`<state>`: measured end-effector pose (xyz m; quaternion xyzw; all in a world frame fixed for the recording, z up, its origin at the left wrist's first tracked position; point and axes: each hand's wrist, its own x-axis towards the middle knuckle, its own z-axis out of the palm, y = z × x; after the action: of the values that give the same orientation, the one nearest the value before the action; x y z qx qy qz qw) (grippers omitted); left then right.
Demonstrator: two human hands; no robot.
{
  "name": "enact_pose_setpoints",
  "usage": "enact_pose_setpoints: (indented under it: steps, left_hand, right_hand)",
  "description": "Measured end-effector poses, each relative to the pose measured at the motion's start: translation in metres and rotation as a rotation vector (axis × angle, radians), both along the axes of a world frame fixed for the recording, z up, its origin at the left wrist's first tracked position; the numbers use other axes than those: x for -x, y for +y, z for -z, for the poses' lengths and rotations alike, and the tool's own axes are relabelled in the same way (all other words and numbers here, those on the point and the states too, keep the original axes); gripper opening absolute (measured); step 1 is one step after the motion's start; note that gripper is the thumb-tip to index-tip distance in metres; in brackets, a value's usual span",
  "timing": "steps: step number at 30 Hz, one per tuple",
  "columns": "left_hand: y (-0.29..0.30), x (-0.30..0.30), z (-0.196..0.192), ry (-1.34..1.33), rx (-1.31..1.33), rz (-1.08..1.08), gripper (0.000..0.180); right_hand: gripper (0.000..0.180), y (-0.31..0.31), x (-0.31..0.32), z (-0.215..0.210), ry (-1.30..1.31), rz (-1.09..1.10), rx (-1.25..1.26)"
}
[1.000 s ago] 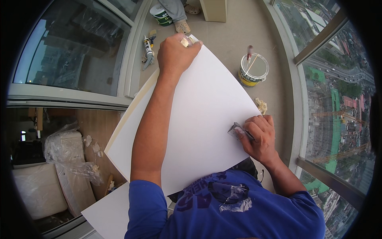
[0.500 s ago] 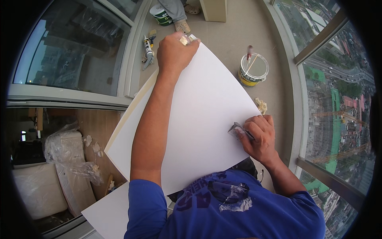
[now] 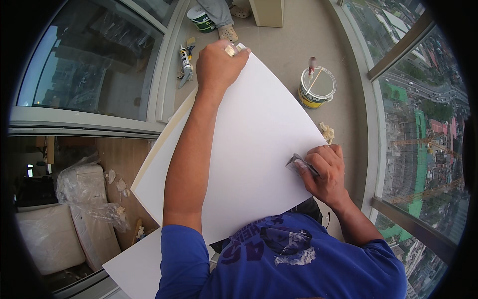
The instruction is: The person uses sandpaper to smooth the edges of white wooden panels and peels off masking tape from the corners.
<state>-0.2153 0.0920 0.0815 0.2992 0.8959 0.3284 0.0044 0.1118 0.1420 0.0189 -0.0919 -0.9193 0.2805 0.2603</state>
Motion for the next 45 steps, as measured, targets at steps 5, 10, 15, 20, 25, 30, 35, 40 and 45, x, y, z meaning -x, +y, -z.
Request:
enact_pose_setpoints:
  steps: [5, 10, 15, 20, 25, 30, 35, 40, 45]
  left_hand:
    - [-0.002, 0.003, 0.008, 0.029, 0.017, 0.037, 0.036]
    - [-0.001, 0.002, 0.004, -0.001, 0.016, 0.004, 0.035]
    - [0.000, -0.001, 0.002, -0.001, 0.001, -0.027, 0.035]
    - [-0.002, -0.002, 0.004, 0.016, 0.006, 0.025, 0.037]
    - [-0.003, -0.007, 0.002, 0.004, 0.016, 0.044, 0.038]
    - [-0.005, -0.018, 0.006, 0.049, -0.013, 0.086, 0.037]
    - [-0.006, -0.019, 0.003, 0.022, 0.010, 0.052, 0.033]
    - [-0.002, -0.011, 0.002, 0.024, -0.025, -0.024, 0.031]
    - [-0.002, -0.014, 0.003, 0.000, -0.020, 0.031, 0.031]
  right_hand:
    - [0.022, -0.001, 0.000, 0.000, 0.009, 0.004, 0.001]
    - [0.022, 0.000, -0.001, -0.001, 0.000, 0.010, 0.003]
    - [0.022, -0.001, 0.000, -0.002, 0.011, 0.010, 0.012]
    - [0.022, -0.001, 0.002, -0.001, 0.051, 0.014, 0.008]
    - [0.022, -0.001, 0.002, 0.000, 0.039, 0.015, 0.009]
    - [0.022, -0.001, 0.002, -0.001, 0.024, 0.012, 0.004]
    - [0.022, 0.000, 0.000, -0.001, 0.008, 0.014, 0.013]
    - [0.021, -0.001, 0.001, -0.001, 0.015, 0.017, 0.014]
    - [0.021, 0.000, 0.001, 0.000, 0.015, 0.017, 0.019]
